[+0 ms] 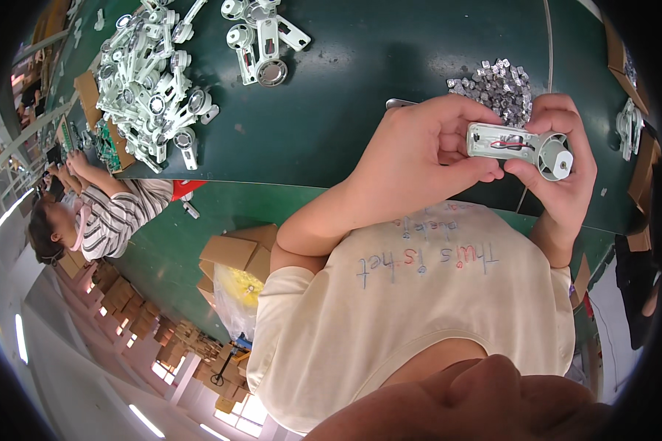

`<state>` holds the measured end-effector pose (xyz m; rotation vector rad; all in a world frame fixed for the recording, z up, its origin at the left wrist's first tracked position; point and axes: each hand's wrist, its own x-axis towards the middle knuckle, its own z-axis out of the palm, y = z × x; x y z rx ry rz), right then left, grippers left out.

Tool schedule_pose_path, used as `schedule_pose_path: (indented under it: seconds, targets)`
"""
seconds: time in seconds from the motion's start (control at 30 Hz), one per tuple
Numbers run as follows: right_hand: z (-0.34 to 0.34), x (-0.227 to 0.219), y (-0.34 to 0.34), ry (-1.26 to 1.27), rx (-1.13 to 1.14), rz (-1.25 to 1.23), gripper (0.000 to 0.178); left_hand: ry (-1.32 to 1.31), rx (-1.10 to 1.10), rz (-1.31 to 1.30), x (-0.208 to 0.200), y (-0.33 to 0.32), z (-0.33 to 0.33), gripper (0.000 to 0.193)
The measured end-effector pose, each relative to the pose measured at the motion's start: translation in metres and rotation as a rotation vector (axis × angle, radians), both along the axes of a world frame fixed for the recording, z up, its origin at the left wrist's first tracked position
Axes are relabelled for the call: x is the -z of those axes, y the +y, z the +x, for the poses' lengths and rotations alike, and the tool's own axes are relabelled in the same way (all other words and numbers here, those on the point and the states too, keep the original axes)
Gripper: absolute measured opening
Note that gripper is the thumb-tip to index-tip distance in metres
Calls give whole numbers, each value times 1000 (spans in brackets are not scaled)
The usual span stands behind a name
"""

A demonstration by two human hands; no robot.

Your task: Assembling small metal and plastic components at a factory workbench and moving boxes of materials.

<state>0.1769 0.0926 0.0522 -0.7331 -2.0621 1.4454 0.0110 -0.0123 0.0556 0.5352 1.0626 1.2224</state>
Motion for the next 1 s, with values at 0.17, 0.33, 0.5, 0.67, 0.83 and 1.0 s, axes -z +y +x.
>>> schedule_pose_path:
  seconds: [0.17,0.33,0.5,0.67,0.83,1.0]
  targets:
    - [1,0,0,3,-9,-19,39,30,34,-9,0,0,-1,33]
    - [1,1,1,1,-17,3,39,47,46,-2,0,0,0,33]
    - [1,-1,3,-15,-30,-16,39,11,40,-5,0,0,0,32]
    - [3,-1,3,-25,-73,-20,37,83,49,0,-1,0,1,24]
    - [0,-1,-4,-34,-28,-339,30,345,-25,71,6,0,9,21]
    - [3,8,-8,-74,37,-341,24,580,58,194,13,0,8,23]
